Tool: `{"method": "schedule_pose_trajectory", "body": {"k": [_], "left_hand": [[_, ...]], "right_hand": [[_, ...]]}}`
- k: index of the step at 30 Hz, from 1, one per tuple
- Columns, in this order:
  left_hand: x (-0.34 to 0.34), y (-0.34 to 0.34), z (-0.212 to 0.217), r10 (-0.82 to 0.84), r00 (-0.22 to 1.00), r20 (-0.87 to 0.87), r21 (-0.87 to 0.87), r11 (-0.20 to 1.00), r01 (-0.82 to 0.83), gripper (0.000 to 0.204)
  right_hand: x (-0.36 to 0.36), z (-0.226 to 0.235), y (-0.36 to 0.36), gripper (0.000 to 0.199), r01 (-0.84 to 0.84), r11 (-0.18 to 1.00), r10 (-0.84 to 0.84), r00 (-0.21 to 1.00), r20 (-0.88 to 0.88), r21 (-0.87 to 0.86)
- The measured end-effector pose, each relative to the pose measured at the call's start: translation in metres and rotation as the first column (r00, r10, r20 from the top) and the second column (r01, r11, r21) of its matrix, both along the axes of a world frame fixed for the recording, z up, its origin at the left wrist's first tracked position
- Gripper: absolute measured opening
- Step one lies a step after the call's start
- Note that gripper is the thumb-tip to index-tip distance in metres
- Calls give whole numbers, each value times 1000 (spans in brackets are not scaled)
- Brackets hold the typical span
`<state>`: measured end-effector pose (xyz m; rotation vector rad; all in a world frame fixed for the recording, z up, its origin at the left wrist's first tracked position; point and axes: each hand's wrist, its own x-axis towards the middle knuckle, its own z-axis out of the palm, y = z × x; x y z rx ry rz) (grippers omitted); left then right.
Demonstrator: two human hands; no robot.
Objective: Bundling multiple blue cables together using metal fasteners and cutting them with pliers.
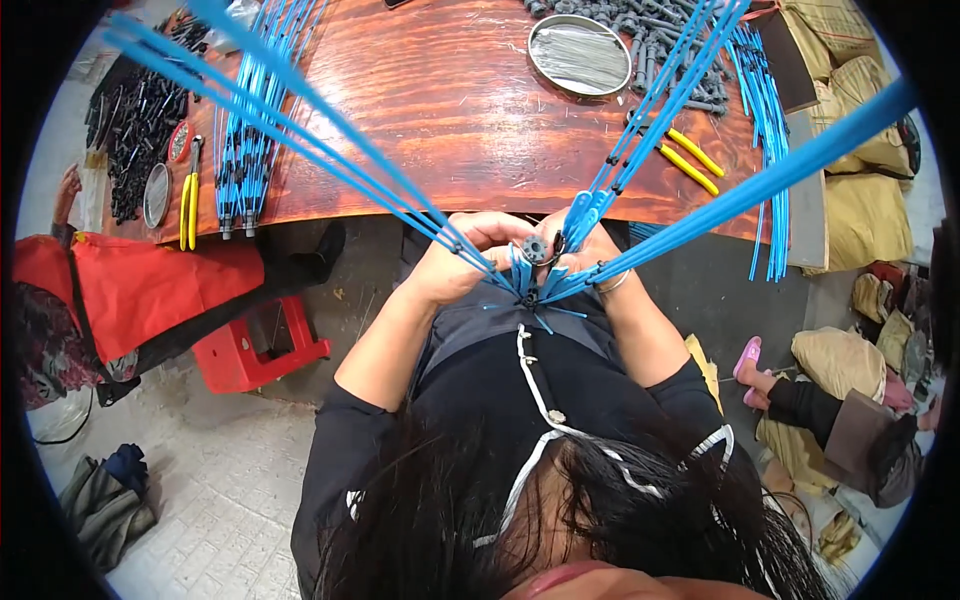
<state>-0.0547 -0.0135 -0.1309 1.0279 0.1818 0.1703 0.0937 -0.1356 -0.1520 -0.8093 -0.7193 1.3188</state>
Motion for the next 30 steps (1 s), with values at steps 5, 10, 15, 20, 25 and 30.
{"method": "schedule_pose_trajectory", "body": {"k": [5,10,15,20,25,30], "left_hand": [[0,2,0,-6,986,169,85,996,-8,32],[-4,5,11,-21,992,121,212,977,-5,36],[-4,6,20,-1,993,115,508,859,-59,42],[-6,7,24,33,984,176,661,736,-144,44],[-7,-1,26,108,971,213,726,647,-232,40],[-9,-4,30,100,971,217,765,601,-233,39]], "right_hand": [[-1,1,2,36,11,1000,-11,1000,14,4],[-2,6,8,39,-17,1000,18,997,69,-16],[2,-6,6,47,-105,994,105,994,-30,9],[1,0,5,39,-37,999,37,999,8,-12],[0,-6,5,37,-24,1000,23,996,86,8],[-3,-3,8,39,-27,999,25,996,85,24]]}}
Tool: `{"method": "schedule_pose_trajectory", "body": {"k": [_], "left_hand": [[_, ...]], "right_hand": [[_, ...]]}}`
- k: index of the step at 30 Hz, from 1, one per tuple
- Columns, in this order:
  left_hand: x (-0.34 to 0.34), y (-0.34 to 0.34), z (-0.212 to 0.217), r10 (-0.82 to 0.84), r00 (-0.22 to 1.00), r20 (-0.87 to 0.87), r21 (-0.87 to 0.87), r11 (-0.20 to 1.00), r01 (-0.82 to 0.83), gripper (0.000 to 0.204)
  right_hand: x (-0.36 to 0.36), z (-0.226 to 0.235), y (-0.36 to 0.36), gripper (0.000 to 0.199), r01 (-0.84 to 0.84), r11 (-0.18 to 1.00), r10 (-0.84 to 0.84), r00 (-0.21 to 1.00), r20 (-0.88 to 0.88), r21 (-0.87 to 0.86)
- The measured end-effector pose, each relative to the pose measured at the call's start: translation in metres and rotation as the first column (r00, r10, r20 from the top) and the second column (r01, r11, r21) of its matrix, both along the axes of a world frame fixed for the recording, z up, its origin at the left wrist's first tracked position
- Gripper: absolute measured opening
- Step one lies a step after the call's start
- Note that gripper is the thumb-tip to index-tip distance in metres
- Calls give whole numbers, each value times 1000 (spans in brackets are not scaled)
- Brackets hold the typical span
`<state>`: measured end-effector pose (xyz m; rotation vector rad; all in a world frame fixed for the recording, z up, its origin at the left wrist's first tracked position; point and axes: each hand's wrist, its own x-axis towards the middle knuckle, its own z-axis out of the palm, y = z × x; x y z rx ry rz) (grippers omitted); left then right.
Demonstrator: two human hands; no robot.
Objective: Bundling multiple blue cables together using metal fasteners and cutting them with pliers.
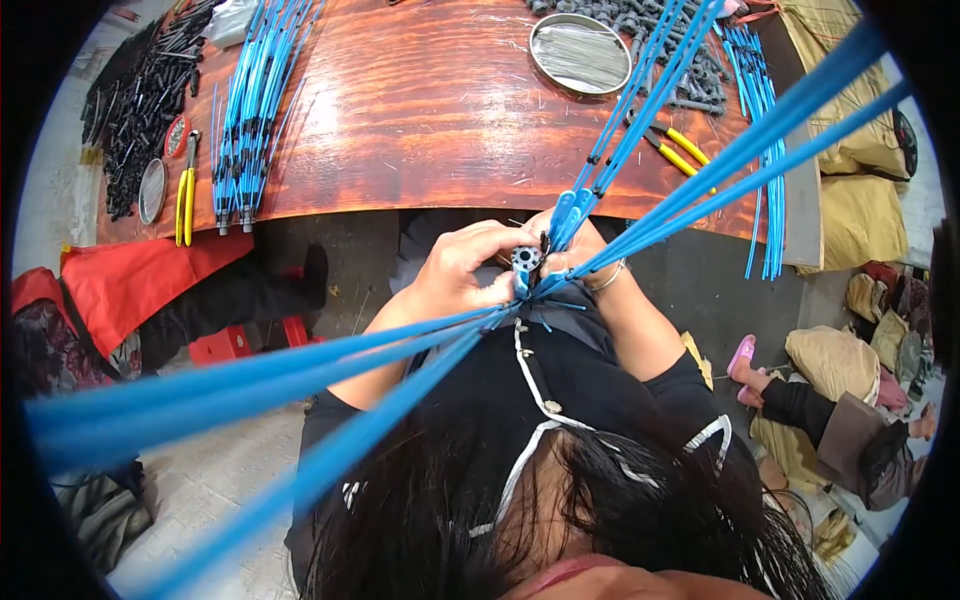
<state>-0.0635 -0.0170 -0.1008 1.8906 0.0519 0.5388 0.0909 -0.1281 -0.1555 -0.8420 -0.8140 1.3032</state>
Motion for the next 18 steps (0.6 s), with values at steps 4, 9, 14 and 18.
{"method": "schedule_pose_trajectory", "body": {"k": [4,9,14,18], "left_hand": [[3,8,-6,-153,987,42,-241,958,158,39],[0,5,7,-67,998,-11,-148,987,64,36],[-1,1,7,-34,997,-67,-191,981,21,32],[-3,-2,10,-45,997,-67,-92,995,39,32]], "right_hand": [[1,-8,-1,40,-44,999,44,999,16,-17],[-4,-4,1,48,-58,998,59,993,-106,13],[-3,7,1,47,-106,994,105,993,58,9],[-7,11,-1,45,-48,998,45,996,79,30]]}}
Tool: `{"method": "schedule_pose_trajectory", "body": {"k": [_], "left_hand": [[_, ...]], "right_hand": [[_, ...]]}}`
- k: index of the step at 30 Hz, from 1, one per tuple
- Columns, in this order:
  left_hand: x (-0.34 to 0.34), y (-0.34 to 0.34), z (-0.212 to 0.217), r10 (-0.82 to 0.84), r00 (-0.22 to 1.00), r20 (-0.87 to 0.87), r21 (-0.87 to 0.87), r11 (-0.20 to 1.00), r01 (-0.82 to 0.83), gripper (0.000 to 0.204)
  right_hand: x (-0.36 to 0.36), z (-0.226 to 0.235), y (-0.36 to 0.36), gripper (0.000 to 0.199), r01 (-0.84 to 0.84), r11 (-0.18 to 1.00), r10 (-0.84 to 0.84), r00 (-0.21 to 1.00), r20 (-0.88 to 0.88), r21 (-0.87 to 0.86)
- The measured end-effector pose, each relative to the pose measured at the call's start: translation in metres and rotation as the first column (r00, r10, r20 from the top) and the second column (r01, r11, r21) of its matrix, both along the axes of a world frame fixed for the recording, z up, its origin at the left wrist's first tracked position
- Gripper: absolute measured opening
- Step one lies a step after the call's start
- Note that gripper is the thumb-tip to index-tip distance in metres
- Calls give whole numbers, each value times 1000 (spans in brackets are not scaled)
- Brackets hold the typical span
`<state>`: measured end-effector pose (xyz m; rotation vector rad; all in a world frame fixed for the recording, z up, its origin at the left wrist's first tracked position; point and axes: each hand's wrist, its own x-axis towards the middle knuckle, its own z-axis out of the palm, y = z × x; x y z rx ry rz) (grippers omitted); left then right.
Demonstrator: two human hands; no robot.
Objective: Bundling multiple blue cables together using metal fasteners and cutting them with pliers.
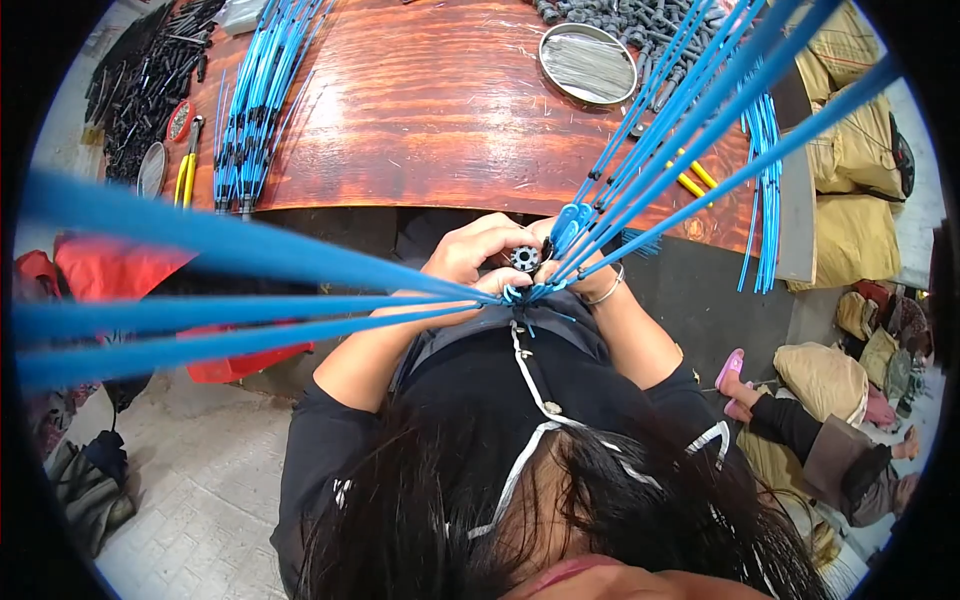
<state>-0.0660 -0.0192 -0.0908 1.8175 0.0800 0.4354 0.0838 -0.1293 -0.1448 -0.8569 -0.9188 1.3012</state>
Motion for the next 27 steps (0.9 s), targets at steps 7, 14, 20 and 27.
{"method": "schedule_pose_trajectory", "body": {"k": [7,14,20,27], "left_hand": [[-2,-1,-13,-21,996,82,-35,999,24,39],[6,25,-24,63,961,-269,-293,945,-144,75],[38,57,-19,-223,948,-228,68,968,243,88],[10,63,-27,398,887,-233,-313,833,-456,34]], "right_hand": [[-3,-6,0,40,16,999,-18,996,-88,-32],[6,4,15,45,-210,962,235,962,139,-172],[7,3,31,42,-420,902,431,890,151,-99],[-13,-7,28,43,228,960,-232,973,-5,-164]]}}
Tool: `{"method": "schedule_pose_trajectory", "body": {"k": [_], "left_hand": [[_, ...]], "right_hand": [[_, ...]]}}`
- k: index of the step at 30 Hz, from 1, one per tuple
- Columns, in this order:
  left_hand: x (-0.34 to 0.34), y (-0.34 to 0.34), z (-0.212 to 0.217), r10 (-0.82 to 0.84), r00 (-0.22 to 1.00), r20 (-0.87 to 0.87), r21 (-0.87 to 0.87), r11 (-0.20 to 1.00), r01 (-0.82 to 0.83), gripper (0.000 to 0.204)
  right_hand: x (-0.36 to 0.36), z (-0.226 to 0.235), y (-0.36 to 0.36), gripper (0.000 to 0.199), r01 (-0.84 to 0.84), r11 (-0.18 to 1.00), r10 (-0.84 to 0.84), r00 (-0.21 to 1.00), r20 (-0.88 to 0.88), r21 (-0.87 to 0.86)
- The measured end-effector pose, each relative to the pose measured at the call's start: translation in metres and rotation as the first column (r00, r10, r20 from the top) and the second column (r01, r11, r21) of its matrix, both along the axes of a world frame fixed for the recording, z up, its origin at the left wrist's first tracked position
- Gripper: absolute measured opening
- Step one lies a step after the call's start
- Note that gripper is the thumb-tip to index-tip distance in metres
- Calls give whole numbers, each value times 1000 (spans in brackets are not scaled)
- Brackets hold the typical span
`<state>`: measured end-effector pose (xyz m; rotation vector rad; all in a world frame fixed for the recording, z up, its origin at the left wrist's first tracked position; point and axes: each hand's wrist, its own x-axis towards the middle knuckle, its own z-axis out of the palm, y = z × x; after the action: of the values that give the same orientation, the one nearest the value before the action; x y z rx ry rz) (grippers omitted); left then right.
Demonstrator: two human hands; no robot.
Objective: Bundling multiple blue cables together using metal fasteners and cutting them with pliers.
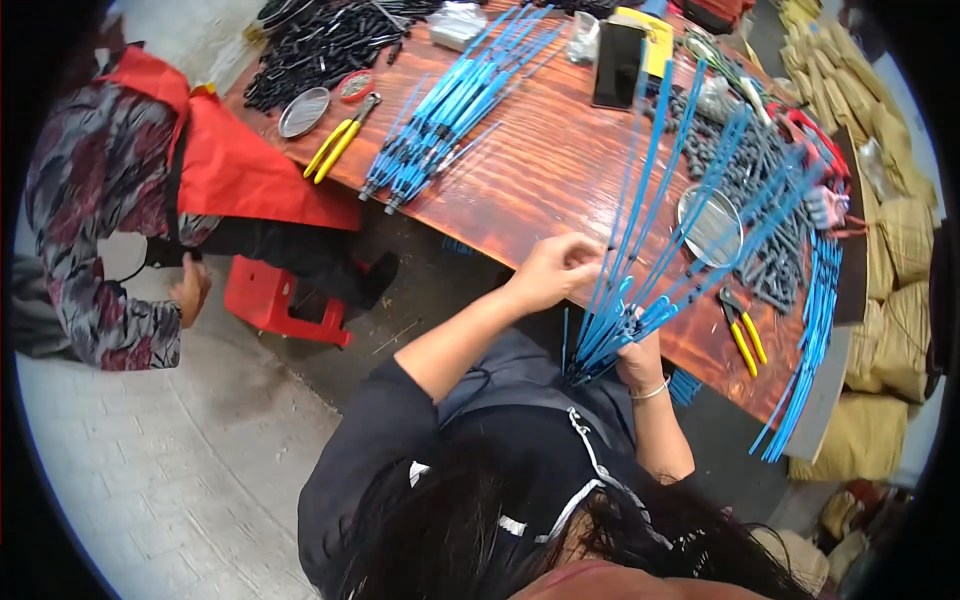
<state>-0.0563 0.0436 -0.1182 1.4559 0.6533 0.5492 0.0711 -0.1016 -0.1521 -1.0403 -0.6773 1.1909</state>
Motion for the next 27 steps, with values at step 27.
{"method": "schedule_pose_trajectory", "body": {"k": [27], "left_hand": [[-60,-36,-12,2,994,106,-78,997,7,20]], "right_hand": [[-32,-29,8,49,-274,961,273,961,-49,-15]]}}
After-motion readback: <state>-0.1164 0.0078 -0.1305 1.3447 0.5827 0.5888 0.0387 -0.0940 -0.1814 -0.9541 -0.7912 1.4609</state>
